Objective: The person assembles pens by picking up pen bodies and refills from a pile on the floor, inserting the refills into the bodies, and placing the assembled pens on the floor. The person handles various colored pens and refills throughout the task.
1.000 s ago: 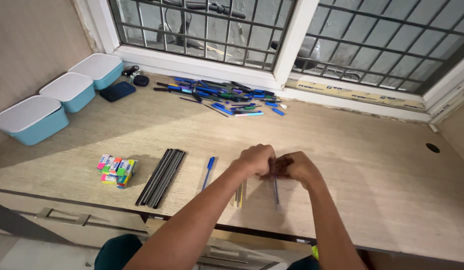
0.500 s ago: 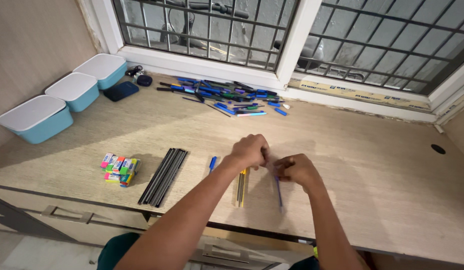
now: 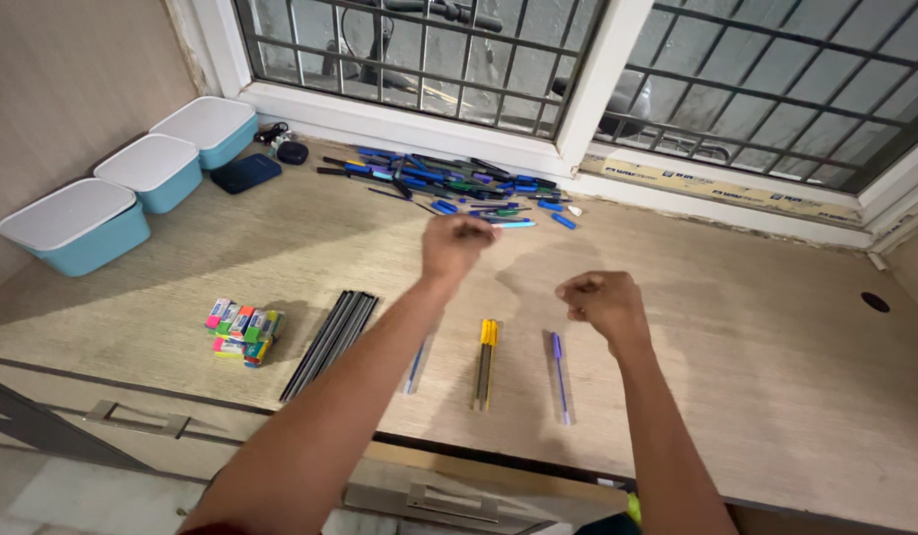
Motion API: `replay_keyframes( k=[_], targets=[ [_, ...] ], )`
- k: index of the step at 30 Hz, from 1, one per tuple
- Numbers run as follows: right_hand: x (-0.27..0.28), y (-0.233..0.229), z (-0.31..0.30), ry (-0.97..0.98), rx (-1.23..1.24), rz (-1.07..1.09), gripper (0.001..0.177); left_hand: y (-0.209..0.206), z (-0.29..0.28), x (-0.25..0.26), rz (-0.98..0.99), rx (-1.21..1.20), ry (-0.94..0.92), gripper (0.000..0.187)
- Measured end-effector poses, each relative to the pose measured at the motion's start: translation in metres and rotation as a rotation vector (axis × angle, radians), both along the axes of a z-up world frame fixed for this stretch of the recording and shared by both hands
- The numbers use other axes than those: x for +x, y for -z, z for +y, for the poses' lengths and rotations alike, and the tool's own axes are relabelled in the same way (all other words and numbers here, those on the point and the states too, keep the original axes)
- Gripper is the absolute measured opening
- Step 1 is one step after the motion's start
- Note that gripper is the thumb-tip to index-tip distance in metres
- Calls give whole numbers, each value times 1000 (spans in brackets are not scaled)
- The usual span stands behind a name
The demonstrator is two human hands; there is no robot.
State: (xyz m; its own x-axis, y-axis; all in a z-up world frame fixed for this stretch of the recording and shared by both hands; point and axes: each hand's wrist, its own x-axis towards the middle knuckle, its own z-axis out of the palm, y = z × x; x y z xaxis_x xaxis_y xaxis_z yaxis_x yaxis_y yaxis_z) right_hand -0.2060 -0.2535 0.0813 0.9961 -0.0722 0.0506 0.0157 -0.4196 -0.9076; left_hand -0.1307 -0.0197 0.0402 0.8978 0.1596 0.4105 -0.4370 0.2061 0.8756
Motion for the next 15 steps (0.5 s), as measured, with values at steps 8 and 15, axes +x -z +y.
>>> replay_keyframes(
  k=[8,15],
  targets=[
    [37,-21,24,-90,-186,-110,16,3,55,50,331,-241,-121,12],
    [83,9,27,-176,-316,-138,15,82,58,92,143,-183,-143,15]
  ],
)
